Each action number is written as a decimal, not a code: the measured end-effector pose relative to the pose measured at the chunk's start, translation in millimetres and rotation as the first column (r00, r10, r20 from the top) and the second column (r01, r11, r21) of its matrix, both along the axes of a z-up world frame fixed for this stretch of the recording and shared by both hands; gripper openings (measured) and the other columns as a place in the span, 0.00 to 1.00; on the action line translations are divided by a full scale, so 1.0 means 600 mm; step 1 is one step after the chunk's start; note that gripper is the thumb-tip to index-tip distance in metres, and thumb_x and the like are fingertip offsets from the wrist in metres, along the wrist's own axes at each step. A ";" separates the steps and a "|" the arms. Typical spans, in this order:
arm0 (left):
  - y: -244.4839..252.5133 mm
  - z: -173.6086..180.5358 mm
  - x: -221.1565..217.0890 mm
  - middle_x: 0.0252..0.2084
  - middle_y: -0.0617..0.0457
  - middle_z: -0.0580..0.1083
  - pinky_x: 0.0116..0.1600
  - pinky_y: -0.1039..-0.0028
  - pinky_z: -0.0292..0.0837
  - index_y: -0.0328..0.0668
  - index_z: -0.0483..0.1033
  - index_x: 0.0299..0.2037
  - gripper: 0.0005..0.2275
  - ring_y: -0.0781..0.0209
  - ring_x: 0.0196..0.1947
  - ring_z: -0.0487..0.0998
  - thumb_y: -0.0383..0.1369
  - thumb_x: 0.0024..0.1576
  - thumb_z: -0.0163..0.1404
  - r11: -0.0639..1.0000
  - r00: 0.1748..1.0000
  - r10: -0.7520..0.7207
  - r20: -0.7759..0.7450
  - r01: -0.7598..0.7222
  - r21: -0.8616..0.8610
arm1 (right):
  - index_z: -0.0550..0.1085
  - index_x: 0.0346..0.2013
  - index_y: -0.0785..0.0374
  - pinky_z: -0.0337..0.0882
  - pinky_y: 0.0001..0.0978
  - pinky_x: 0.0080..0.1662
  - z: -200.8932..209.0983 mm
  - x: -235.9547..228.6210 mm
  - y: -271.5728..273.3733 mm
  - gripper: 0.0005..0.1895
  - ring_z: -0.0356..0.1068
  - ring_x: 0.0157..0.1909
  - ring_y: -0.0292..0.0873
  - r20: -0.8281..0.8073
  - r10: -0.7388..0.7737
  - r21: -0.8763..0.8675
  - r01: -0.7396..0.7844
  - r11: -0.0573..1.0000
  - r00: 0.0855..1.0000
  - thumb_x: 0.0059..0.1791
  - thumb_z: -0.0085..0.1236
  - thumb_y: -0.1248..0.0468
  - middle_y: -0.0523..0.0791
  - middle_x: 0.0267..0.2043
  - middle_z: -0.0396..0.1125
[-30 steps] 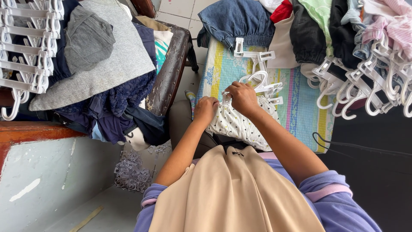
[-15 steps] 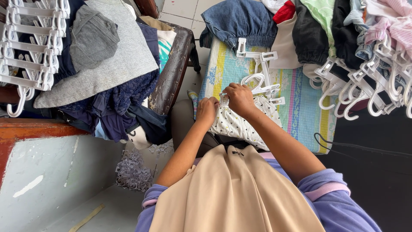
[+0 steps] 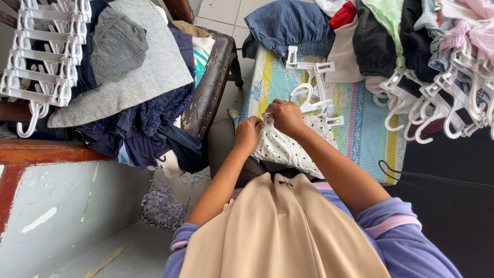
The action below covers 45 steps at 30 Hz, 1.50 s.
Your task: Hanging children's clothing items onto plastic hangers from a pile.
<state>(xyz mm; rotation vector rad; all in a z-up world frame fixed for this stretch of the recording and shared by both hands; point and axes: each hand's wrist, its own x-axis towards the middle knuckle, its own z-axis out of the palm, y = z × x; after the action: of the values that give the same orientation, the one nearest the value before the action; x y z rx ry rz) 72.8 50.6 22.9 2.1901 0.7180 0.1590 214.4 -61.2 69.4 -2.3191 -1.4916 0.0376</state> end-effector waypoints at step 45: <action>0.015 -0.030 -0.035 0.31 0.54 0.78 0.50 0.60 0.74 0.57 0.81 0.36 0.02 0.47 0.40 0.82 0.35 0.54 0.59 0.966 0.996 -0.074 -0.041 0.082 0.244 | 0.81 0.36 0.54 0.73 0.43 0.41 0.030 -0.011 0.014 0.03 0.76 0.36 0.50 -0.181 -0.008 -0.061 -0.003 0.998 0.984 0.50 0.62 0.65 0.43 0.33 0.73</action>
<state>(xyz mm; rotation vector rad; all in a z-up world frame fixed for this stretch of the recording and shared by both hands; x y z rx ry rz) 51.9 59.9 4.7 2.4585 0.6570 0.1811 207.9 -52.8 87.1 -2.2956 -1.4152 0.2893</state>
